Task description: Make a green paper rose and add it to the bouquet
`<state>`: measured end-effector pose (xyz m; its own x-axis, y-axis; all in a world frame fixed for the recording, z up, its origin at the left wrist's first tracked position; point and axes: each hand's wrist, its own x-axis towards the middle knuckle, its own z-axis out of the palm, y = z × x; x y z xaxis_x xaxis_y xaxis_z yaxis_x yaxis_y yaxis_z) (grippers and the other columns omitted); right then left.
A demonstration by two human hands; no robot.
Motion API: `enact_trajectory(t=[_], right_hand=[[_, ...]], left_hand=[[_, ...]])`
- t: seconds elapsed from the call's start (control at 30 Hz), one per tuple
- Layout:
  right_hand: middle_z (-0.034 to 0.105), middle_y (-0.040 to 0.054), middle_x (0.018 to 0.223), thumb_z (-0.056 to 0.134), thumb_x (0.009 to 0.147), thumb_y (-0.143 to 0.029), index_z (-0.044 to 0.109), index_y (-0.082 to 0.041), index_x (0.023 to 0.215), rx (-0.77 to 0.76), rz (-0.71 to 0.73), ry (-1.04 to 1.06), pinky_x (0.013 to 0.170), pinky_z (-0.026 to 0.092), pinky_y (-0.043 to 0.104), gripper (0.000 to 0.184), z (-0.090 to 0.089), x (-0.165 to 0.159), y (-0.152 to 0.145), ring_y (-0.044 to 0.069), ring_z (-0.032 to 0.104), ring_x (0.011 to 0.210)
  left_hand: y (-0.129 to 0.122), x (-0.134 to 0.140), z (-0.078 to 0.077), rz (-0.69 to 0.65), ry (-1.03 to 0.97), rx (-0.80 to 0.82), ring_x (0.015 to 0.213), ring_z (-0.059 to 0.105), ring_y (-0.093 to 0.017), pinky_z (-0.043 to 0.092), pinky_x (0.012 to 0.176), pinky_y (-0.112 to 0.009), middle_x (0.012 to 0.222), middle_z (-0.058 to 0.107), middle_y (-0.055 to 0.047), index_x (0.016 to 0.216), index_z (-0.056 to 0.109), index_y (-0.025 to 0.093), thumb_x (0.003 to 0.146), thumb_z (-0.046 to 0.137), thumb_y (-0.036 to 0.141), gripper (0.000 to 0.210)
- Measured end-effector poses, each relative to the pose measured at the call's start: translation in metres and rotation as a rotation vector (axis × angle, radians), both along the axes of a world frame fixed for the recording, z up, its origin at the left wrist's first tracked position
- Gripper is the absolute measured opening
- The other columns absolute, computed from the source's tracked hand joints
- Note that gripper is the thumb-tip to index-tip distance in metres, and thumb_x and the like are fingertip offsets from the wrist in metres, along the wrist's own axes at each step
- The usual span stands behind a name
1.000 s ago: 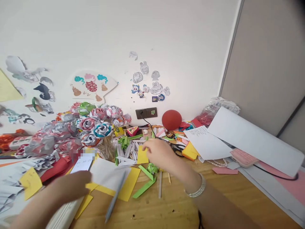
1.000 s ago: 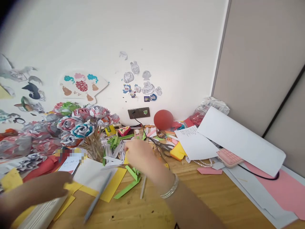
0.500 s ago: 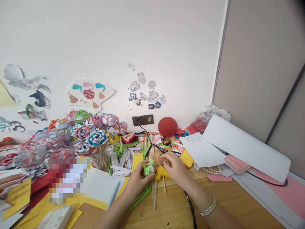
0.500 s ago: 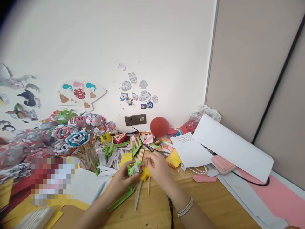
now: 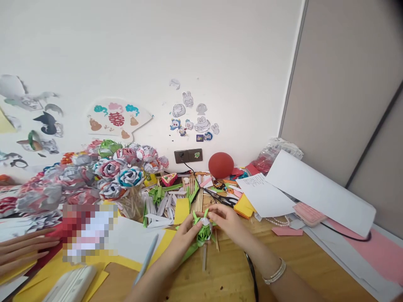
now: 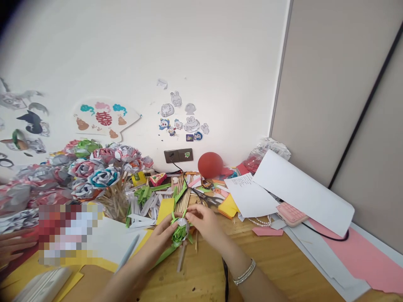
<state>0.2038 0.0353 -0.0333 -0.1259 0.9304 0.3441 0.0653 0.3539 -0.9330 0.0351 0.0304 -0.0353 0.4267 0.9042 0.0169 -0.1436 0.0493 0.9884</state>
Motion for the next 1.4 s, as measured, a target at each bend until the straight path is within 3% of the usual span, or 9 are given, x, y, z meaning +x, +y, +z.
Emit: enact_trajectory(t=[0.2,0.43,0.6,0.7,0.83,0.97,1.2,1.4], right_hand=[[0.067,0.0045,0.085,0.063,0.073,-0.034,0.064,-0.017,0.087,-0.010,0.006,0.045,0.077,0.048,0.032,0.022,0.004,0.004,0.000,0.019,0.062,0.082],[0.062,0.0008,0.069,0.067,0.069,-0.041,0.060,-0.017,0.072,-0.053,-0.078,0.153,0.066,0.047,0.029,0.025,-0.004,0.001,0.008,0.016,0.059,0.067],[0.061,0.0007,0.066,0.067,0.066,-0.051,0.058,-0.017,0.072,-0.125,-0.085,0.226,0.061,0.047,0.029,0.035,-0.005,0.005,0.011,0.017,0.060,0.063],[0.062,0.0010,0.069,0.069,0.063,-0.051,0.059,-0.018,0.074,-0.134,-0.081,0.252,0.065,0.048,0.029,0.037,-0.005,0.005,0.011,0.017,0.060,0.067],[0.061,0.0011,0.070,0.069,0.064,-0.049,0.058,-0.018,0.071,-0.151,-0.096,0.276,0.067,0.048,0.029,0.034,-0.004,0.003,0.008,0.017,0.059,0.069],[0.060,0.0010,0.068,0.066,0.068,-0.046,0.057,-0.018,0.069,-0.179,-0.104,0.282,0.063,0.048,0.028,0.030,-0.001,-0.001,0.003,0.017,0.059,0.067],[0.059,0.0008,0.069,0.068,0.066,-0.047,0.058,-0.018,0.072,-0.137,-0.088,0.276,0.065,0.048,0.029,0.031,0.003,-0.007,-0.001,0.018,0.058,0.069],[0.060,0.0042,0.085,0.059,0.075,-0.054,0.055,-0.020,0.090,-0.036,0.032,0.192,0.068,0.048,0.030,0.037,0.002,-0.005,-0.006,0.019,0.059,0.081]], left_hand=[[-0.004,0.006,0.005,0.027,-0.248,-0.081,0.069,0.065,-0.018,0.048,0.061,-0.028,0.083,0.065,-0.002,0.097,0.052,0.021,0.077,0.060,0.045,0.032],[-0.003,0.010,0.003,-0.012,-0.317,-0.147,0.077,0.065,-0.020,0.050,0.070,-0.033,0.092,0.065,-0.005,0.104,0.052,0.022,0.074,0.061,0.050,0.042],[-0.001,0.007,0.003,0.044,-0.290,-0.142,0.071,0.064,-0.017,0.051,0.069,-0.034,0.091,0.065,-0.004,0.111,0.046,0.024,0.073,0.067,0.042,0.047],[-0.001,0.005,0.002,0.011,-0.255,-0.110,0.077,0.063,-0.017,0.050,0.072,-0.034,0.096,0.064,-0.005,0.111,0.048,0.022,0.074,0.068,0.035,0.044],[0.000,0.006,-0.001,-0.058,-0.245,0.010,0.083,0.062,-0.017,0.048,0.073,-0.030,0.109,0.060,-0.006,0.115,0.047,0.027,0.061,0.079,0.022,0.062],[0.001,0.010,-0.003,-0.017,-0.206,0.106,0.068,0.058,-0.011,0.046,0.064,-0.023,0.094,0.061,0.000,0.114,0.047,0.030,0.056,0.080,0.013,0.069],[0.004,0.010,-0.003,0.039,-0.214,0.196,0.086,0.061,-0.019,0.046,0.074,-0.028,0.099,0.064,-0.002,0.103,0.052,0.027,0.059,0.079,0.020,0.051],[-0.001,0.007,0.006,0.181,-0.101,0.187,0.092,0.061,-0.023,0.047,0.077,-0.030,0.093,0.066,-0.003,0.105,0.050,0.025,0.062,0.076,0.033,0.051]])
